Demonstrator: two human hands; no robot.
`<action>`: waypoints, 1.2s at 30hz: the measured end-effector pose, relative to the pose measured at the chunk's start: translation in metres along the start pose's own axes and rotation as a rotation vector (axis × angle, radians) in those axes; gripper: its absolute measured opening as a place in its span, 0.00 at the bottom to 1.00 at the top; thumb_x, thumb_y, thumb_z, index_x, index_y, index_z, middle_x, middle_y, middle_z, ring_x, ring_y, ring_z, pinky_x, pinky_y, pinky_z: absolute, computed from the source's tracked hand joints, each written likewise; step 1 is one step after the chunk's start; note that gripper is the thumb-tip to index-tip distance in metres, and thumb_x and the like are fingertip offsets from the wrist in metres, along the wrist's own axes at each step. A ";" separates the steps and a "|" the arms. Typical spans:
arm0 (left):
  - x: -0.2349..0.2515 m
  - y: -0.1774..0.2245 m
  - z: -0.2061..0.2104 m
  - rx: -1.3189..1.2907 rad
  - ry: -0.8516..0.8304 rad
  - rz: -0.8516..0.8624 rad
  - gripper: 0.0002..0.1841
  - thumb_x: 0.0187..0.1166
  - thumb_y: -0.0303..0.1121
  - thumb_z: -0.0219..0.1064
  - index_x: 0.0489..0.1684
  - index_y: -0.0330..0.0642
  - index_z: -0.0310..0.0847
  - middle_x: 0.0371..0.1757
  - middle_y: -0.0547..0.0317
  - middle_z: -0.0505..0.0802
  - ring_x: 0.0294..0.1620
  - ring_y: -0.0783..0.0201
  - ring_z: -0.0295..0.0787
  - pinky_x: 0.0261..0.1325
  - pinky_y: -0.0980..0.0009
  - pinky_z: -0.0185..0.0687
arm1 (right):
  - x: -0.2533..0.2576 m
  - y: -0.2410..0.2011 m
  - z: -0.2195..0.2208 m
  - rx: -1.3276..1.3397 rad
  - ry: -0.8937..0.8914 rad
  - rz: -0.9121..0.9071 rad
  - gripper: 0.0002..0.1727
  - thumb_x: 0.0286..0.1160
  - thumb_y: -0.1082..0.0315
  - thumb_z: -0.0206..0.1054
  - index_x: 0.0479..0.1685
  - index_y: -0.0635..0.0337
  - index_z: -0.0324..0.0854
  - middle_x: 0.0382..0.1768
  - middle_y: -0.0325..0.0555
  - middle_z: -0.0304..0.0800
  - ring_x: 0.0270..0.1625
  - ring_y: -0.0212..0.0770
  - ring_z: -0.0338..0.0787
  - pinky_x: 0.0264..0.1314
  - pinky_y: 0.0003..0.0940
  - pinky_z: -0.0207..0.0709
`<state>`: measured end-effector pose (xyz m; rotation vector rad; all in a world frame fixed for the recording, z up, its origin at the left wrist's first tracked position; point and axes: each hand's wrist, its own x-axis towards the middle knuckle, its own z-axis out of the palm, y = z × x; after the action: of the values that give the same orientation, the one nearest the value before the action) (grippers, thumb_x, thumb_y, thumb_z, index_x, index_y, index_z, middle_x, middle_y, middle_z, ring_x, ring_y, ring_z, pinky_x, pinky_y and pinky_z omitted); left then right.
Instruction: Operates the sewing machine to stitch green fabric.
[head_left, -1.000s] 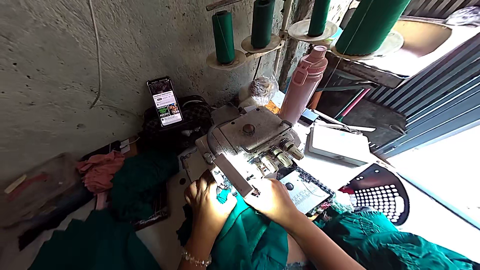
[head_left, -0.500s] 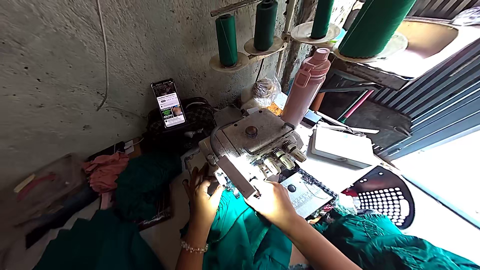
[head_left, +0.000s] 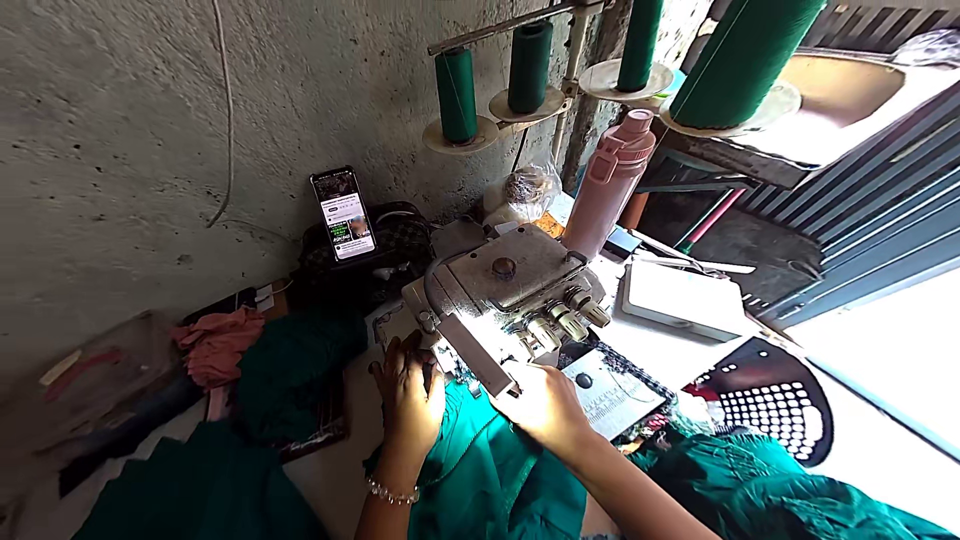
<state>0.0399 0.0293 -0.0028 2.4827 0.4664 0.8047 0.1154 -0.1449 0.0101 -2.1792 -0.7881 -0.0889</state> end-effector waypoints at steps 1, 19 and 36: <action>-0.001 0.000 0.000 0.007 0.004 0.003 0.14 0.71 0.34 0.60 0.40 0.33 0.88 0.71 0.41 0.87 0.84 0.34 0.69 0.79 0.23 0.45 | 0.000 0.000 0.001 0.000 0.004 -0.003 0.17 0.66 0.55 0.69 0.22 0.61 0.86 0.19 0.48 0.85 0.24 0.48 0.88 0.22 0.49 0.73; -0.005 0.007 -0.003 0.062 0.030 -0.058 0.14 0.74 0.32 0.59 0.42 0.31 0.88 0.69 0.39 0.88 0.82 0.33 0.72 0.78 0.19 0.44 | -0.003 0.011 0.008 -0.004 0.060 -0.088 0.18 0.65 0.53 0.66 0.19 0.58 0.86 0.16 0.43 0.82 0.20 0.42 0.83 0.20 0.44 0.70; 0.012 0.045 -0.039 0.169 -0.539 -0.163 0.20 0.86 0.41 0.58 0.58 0.30 0.84 0.58 0.37 0.90 0.67 0.39 0.81 0.68 0.38 0.61 | -0.006 0.014 0.010 0.029 0.057 -0.094 0.17 0.70 0.54 0.65 0.25 0.57 0.89 0.20 0.42 0.85 0.22 0.41 0.84 0.22 0.42 0.72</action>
<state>0.0327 0.0115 0.0547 2.6315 0.5419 0.0189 0.1167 -0.1477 -0.0072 -2.1031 -0.8541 -0.1850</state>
